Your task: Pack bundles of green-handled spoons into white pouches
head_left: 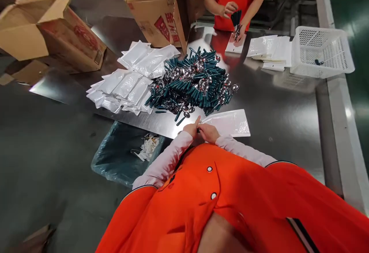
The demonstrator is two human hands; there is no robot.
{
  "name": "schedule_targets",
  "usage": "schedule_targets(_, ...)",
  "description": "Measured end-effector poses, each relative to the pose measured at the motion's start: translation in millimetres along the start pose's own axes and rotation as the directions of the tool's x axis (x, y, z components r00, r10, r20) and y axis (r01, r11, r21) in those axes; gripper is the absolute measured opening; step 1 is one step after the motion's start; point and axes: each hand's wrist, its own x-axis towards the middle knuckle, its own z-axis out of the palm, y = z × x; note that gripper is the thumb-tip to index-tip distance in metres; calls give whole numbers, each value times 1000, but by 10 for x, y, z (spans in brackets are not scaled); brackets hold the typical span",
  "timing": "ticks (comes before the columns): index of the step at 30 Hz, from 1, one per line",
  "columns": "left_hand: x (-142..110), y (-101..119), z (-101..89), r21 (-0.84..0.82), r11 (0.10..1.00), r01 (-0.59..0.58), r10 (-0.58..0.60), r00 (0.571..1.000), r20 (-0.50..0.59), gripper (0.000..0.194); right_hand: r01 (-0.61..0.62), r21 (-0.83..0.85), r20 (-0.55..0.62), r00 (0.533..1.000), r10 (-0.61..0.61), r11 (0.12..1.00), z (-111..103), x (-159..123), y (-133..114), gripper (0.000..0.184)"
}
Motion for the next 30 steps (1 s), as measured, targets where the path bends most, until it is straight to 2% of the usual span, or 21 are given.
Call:
schedule_targets(2, 11, -27, -46, -13, 997, -77, 77, 996, 49, 64, 53, -2, 24, 998, -53, 999, -70, 21, -26, 27)
schedule_targets(4, -6, -31, -81, 48, 994, -103, 98, 991, 87, 60, 19, -30, 9, 1000, -18, 999, -159, 43, -42, 28)
schedule_targets(7, -81, 20, -108, 231, 972, -34, 23, 998, 50, 51, -142, -93, -81, 988, 135, 985, -257, 51, -49, 29)
schedule_targets(8, -109, 50, -111, 271, 963, 8, -13, 1000, 15, 49, -157, -101, -89, 985, 148, 983, -264, 41, -55, 29)
schedule_targets(12, -172, 158, -103, 245, 964, 108, -94, 993, -68, 36, 33, -59, 38, 999, -31, 998, -176, -60, -148, 23)
schedule_targets(15, -195, 164, -119, 188, 974, 126, -112, 990, -83, 30, 106, 8, 83, 991, -107, 994, -207, -115, -239, 24)
schedule_targets(17, -237, 156, -167, 168, 978, 122, -110, 990, -84, 34, 146, 41, 49, 988, -148, 988, -384, -54, -237, 27)
schedule_targets(20, -339, 200, -306, 322, 944, 73, -57, 997, -57, 37, 206, -40, -63, 976, -209, 978, -793, 249, -110, 60)
schedule_targets(21, -373, 237, -363, 403, 914, 37, -20, 999, -46, 35, 213, -65, -48, 975, -217, 975, -914, 384, -56, 70)
schedule_targets(22, -404, 282, -420, 480, 877, -2, 24, 999, -41, 32, 219, -62, 36, 975, -217, 974, -1006, 518, -12, 73)
schedule_targets(23, -430, 332, -474, 539, 841, -39, 74, 996, -43, 31, 212, -34, 182, 962, -202, 977, -1061, 638, 16, 69)
schedule_targets(25, -465, 428, -557, 598, 797, -91, 162, 985, -65, 31, 164, 146, 453, 865, -214, 976, -1055, 804, 2, 55)
schedule_targets(26, -477, 466, -585, 613, 781, -116, 202, 977, -72, 30, 117, 267, 518, 819, -245, 957, -1002, 843, -39, 50)
schedule_targets(27, -487, 496, -607, 624, 769, -140, 236, 969, -74, 30, 70, 378, 535, 798, -280, 923, -928, 855, -93, 45)
schedule_targets(28, -498, 518, -626, 632, 757, -166, 268, 961, -69, 30, 38, 465, 515, 801, -305, 885, -844, 846, -154, 43)
schedule_targets(30, -536, 548, -681, 644, 735, -213, 313, 949, -43, 32, 22, 538, 442, 844, -304, 843, -683, 793, -264, 38)
